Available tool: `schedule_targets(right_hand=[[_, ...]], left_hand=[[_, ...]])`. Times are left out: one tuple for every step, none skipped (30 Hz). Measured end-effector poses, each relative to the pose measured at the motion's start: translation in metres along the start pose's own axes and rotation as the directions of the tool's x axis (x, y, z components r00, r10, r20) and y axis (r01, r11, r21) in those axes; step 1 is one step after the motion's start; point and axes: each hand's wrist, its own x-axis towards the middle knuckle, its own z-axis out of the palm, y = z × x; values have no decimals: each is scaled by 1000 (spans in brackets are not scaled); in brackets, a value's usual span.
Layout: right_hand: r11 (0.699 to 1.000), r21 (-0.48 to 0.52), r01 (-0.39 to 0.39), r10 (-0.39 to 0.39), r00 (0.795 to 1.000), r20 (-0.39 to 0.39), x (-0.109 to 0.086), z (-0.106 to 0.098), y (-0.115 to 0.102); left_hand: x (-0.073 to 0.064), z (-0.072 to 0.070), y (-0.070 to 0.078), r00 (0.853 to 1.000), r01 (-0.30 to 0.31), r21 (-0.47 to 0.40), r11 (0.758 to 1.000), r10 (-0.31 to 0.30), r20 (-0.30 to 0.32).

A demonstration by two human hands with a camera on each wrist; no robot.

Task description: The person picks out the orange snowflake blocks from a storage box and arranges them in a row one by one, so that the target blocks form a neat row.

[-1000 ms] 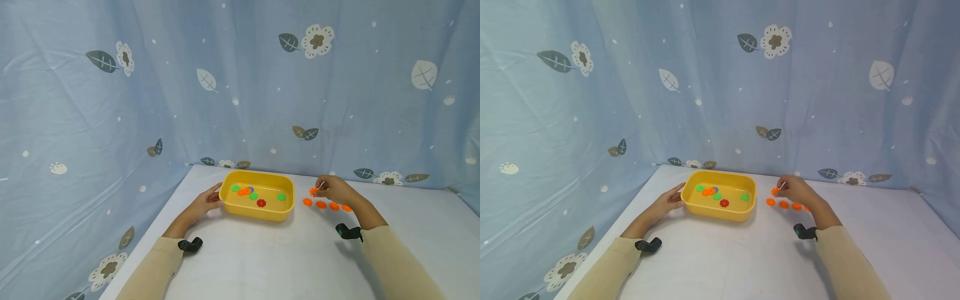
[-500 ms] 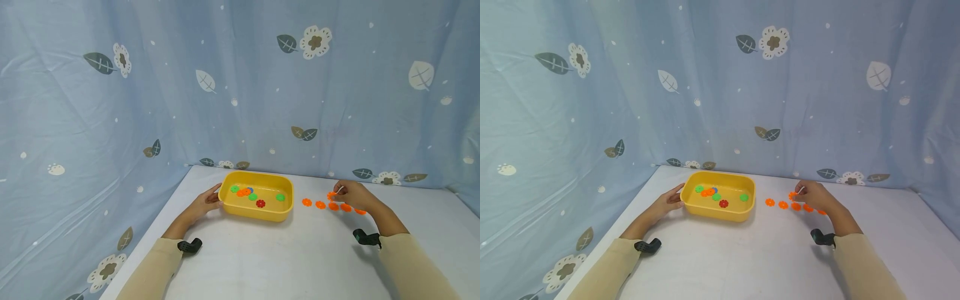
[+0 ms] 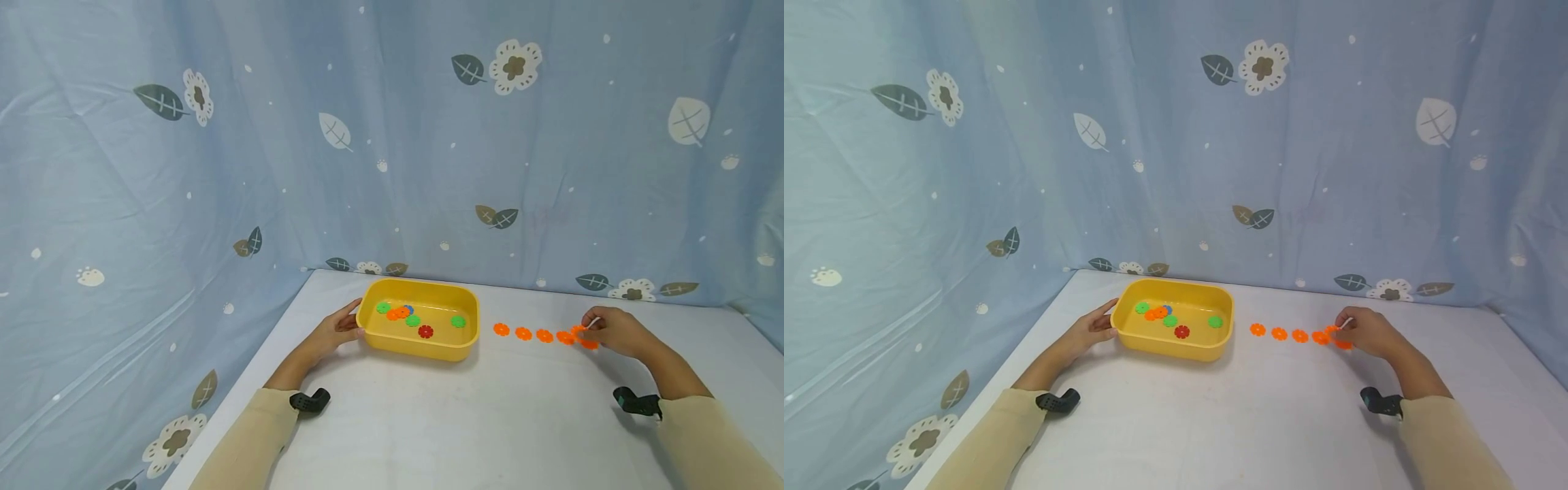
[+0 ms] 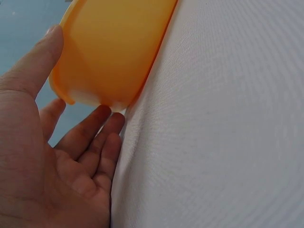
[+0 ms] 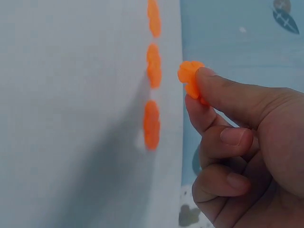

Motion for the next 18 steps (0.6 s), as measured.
schedule_targets(right_hand=[[1000, -2, -6, 6, 1000, 1, -1, -1, 3], [1000, -3, -9, 9, 1000, 2, -2, -2, 6], [1000, -5, -14, 14, 1000, 2, -2, -3, 8], [1000, -7, -14, 14, 1000, 0, -3, -4, 11], [1000, -8, -16, 16, 1000, -3, -4, -6, 13], [1000, -7, -16, 15, 1000, -5, -5, -7, 16], [1000, -6, -15, 14, 1000, -7, -6, -8, 18], [1000, -6, -10, 10, 1000, -8, -7, -9, 21], [1000, -7, -8, 8, 1000, -12, -8, -10, 23], [1000, -6, -7, 7, 1000, -13, -9, -11, 26], [1000, -3, -9, 9, 1000, -15, -9, -12, 28], [1000, -1, -12, 12, 1000, -14, -10, -13, 31], [1000, 1, -17, 17, 1000, -14, -10, -14, 33], [1000, 4, -25, 26, 1000, -16, -10, -15, 36], [999, 5, -34, 34, 999, -16, -10, -17, 38], [999, 8, -43, 43, 999, -16, -10, -18, 41], [999, 11, -53, 53, 998, -17, -10, -18, 44], [998, 13, -64, 65, 998, -15, -10, -19, 46]], left_hand=[[0, 0, 0, 1000, -2, 0, 1000, 2, 1], [0, 0, -1, 1000, 0, -2, 1000, 0, 1], [0, 0, -1, 1000, 0, -4, 1000, 0, 0], [0, 0, -1, 1000, 2, -3, 1000, -2, -4], [0, 0, -2, 1000, 0, -2, 1000, 0, -5], [0, 0, -2, 1000, 2, -1, 1000, -2, -9], [0, 0, -2, 1000, 6, -4, 1000, -6, -13], [0, 0, -2, 1000, 11, -3, 1000, -11, -17], [0, 0, -2, 1000, 16, -3, 1000, -16, -20], [0, 0, -2, 1000, 20, -4, 1000, -20, -23], [0, 0, -2, 1000, 20, -4, 1000, -20, -23], [0, 0, -2, 999, 23, -6, 1000, -23, -23], [0, 0, -2, 1000, 19, -9, 1000, -19, -21], [0, 0, -2, 1000, 17, -10, 1000, -17, -18], [-1, 0, -3, 1000, 15, -15, 1000, -16, -16], [-1, 0, -3, 1000, 12, -17, 1000, -12, -13], [-1, 0, -3, 1000, 10, -19, 1000, -10, -10], [-1, 0, -3, 1000, 10, -20, 1000, -11, -8]])
